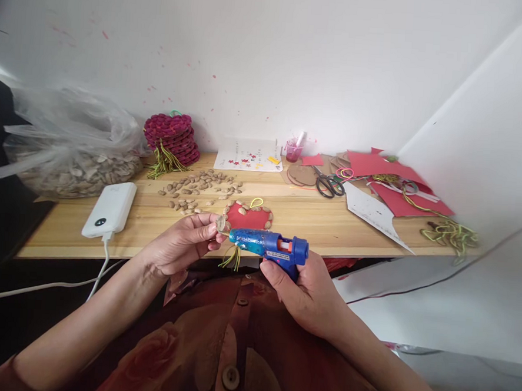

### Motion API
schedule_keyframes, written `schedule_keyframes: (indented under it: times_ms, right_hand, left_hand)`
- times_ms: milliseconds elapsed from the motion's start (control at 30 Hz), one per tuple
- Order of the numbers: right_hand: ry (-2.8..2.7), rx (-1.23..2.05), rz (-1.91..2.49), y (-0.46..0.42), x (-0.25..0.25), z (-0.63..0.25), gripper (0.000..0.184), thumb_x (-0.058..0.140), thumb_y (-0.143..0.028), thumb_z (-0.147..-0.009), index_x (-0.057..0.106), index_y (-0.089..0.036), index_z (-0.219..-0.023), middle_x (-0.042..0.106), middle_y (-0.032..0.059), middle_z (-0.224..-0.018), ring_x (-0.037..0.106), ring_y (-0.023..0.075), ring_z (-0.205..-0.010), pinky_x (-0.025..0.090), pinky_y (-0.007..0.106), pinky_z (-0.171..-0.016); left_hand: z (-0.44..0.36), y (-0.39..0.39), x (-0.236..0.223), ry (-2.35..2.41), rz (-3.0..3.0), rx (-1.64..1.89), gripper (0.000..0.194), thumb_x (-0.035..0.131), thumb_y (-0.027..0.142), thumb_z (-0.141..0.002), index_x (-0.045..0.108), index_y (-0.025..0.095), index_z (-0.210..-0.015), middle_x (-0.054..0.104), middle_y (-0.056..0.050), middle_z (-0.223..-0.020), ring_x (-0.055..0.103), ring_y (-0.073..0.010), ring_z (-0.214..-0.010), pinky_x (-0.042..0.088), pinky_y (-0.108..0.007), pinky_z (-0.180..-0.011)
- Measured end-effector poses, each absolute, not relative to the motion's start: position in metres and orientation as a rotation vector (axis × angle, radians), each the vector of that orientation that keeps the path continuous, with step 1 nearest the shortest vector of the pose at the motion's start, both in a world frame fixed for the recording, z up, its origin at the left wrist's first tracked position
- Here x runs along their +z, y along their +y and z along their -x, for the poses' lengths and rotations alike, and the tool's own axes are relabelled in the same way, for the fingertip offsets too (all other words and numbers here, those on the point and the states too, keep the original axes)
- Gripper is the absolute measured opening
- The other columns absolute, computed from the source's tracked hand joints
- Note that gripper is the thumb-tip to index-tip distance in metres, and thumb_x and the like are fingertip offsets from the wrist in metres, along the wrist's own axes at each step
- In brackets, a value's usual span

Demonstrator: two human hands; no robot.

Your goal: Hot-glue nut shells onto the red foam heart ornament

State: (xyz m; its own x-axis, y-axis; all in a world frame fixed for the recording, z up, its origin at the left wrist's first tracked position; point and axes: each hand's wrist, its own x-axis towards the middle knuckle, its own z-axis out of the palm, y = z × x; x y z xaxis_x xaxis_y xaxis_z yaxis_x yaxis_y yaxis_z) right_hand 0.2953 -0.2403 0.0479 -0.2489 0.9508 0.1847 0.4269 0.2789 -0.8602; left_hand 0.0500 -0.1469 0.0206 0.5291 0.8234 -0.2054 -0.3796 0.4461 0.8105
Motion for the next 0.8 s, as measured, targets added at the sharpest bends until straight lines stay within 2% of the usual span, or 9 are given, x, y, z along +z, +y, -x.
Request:
schedule_keyframes:
  times_ms: [400, 800]
  right_hand:
    - [-1.839, 0.859, 1.233, -0.2396, 0.0461, -0.2967, 0.027, 0.051, -0.035, -0.105, 0.061, -0.022, -0.083, 0.054, -0.0059, -0.054, 0.05, 0.0131, -0.052, 0.039, 0.03, -0.056]
    - [-1.845, 0.857, 1.24, -0.2399, 0.0438, -0.2977, 0.027, 0.05, -0.036, -0.105, 0.061, -0.022, -0.085, 0.054, -0.0062, -0.054, 0.05, 0.0126, -0.052, 0.04, 0.03, -0.057]
  left_hand:
    - [-0.05, -0.1469, 0.0178, 0.622, -0.795, 0.803, 0.034, 0.099, 0.034, -0.065, 0.076, 0.013, -0.079, 0.067, -0.002, -0.07, 0.055, -0.0064, -0.064, 0.042, -0.016, -0.058]
    - [-0.0505, -0.1463, 0.0193, 0.641, -0.792, 0.801, 0.035, 0.1, 0.034, -0.062, 0.076, 0.012, -0.077, 0.066, -0.002, -0.069, 0.054, -0.0066, -0.063, 0.042, -0.016, -0.057]
